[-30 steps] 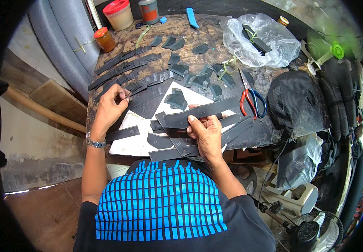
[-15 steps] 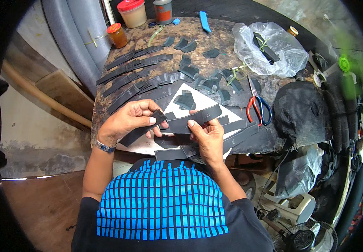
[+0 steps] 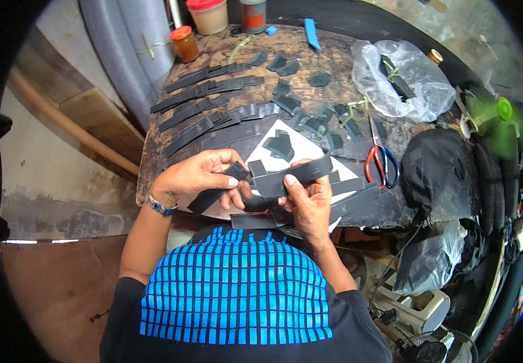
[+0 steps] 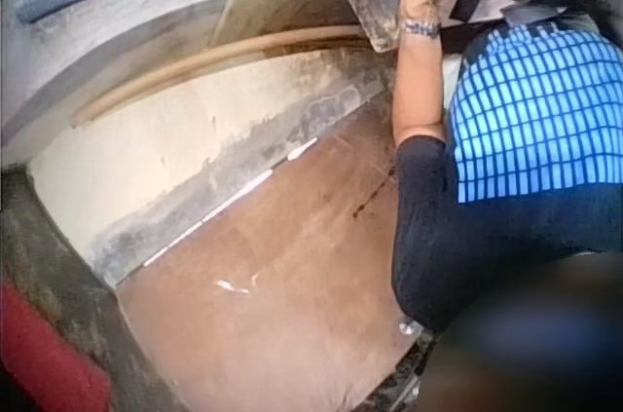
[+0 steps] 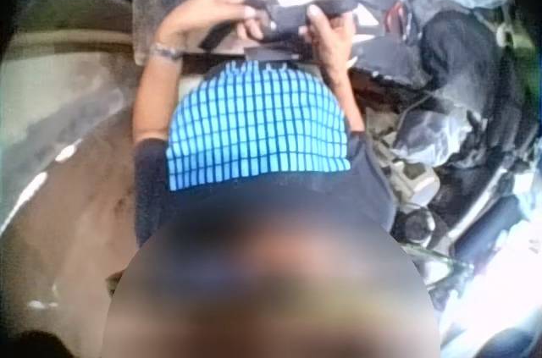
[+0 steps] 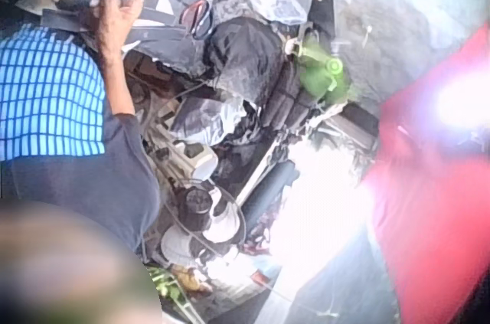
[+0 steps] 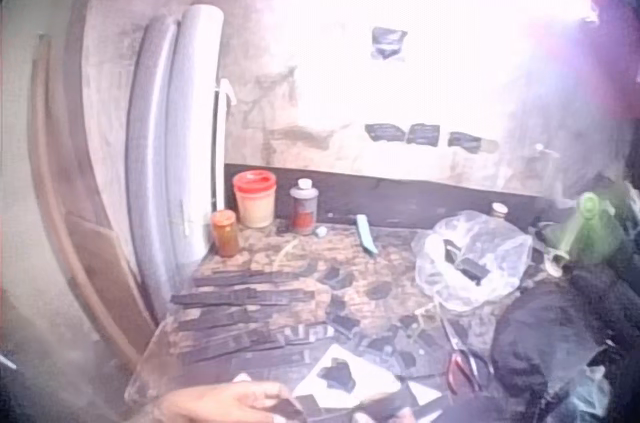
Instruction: The person repeatedly picks up black rubber shoe parts and aligns them with other pieces on a white template on the table. They handle the parts one at a time, turning and fitting them together without using any tools. The assembled pieces remain on the table throughout the clip.
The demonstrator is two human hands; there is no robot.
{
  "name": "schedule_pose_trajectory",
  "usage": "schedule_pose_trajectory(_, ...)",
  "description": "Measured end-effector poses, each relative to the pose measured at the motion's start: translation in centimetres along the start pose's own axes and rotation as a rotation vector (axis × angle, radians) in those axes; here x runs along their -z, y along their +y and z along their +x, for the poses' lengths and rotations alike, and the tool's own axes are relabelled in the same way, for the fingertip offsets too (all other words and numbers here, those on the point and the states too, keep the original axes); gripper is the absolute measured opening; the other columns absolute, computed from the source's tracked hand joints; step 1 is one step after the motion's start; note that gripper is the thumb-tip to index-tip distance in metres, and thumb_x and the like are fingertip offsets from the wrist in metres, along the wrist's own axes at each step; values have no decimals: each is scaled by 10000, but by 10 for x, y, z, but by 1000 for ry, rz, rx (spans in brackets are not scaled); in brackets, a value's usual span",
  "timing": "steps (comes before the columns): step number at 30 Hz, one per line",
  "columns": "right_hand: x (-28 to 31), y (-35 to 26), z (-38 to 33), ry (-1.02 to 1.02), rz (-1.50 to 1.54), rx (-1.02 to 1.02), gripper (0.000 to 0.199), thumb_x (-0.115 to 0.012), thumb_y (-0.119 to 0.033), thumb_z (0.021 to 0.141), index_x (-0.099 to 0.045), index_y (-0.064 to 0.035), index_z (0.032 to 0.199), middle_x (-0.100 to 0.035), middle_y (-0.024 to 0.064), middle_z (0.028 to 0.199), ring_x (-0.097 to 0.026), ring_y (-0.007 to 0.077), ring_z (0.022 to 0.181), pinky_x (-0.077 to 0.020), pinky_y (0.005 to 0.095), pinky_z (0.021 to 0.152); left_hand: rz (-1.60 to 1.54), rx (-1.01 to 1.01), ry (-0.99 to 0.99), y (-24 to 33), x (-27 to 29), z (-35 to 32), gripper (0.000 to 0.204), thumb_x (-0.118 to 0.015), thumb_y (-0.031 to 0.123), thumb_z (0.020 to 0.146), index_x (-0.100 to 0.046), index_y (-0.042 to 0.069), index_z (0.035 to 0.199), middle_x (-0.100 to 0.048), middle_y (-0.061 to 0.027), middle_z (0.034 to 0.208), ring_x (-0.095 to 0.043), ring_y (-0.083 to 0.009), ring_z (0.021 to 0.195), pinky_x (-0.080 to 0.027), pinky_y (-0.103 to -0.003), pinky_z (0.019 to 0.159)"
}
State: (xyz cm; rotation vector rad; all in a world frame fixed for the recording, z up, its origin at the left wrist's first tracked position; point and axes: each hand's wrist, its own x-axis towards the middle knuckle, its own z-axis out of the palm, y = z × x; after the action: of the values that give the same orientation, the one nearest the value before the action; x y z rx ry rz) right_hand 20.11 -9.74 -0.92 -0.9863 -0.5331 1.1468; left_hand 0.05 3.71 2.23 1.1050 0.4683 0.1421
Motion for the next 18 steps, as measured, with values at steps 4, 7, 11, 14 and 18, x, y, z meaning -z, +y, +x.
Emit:
schedule_pose_trajectory(4, -4, 0, 2, -62, -15, 62, 318, -666, -20, 912, -458, -77, 1146, -614, 60, 961, -602, 76, 645, -462, 178, 496, -65, 94, -98, 0, 2, -1, 331, -582, 47, 943, -492, -66, 1241, -666, -282, 1071, -717, -308, 930, -616, -321, 722)
schedule_pose_trajectory(7, -6, 1, 3, -93, -6, 84, 336, -677, -14, 902, -485, -52, 1175, -620, 55, 958, -592, 64, 681, -482, 179, 551, -55, 119, -159, 0, 2, -1, 368, -572, 42, 943, -479, -85, 1276, -657, -291, 1105, -709, -324, 969, -617, -322, 737)
schedule_pose_trajectory(11, -6, -1, 2, -96, -159, 56, 316, -675, 17, 879, -562, -20, 1171, -631, 55, 937, -579, 65, 699, -464, 187, 549, -74, 123, -197, -1, 0, -2, 362, -558, 42, 944, -480, -86, 1273, -647, -291, 1133, -704, -332, 984, -614, -318, 746)
schedule_pose_trajectory(14, -8, -1, 2, -111, -201, 53, 290, -685, 11, 872, -605, 3, 1150, -639, 47, 922, -574, 55, 700, -450, 178, 552, -85, 147, -224, -1, 0, -2, 357, -551, 39, 944, -479, -85, 1270, -639, -290, 1151, -700, -337, 997, -614, -318, 749)
schedule_pose_trajectory(18, -10, -1, 4, -94, -220, 41, 256, -691, 2, 869, -627, 9, 1117, -647, 44, 915, -566, 49, 687, -442, 178, 557, -87, 182, -232, -3, 1, -1, 358, -553, 35, 944, -475, -83, 1273, -634, -291, 1160, -696, -342, 1008, -614, -324, 747)
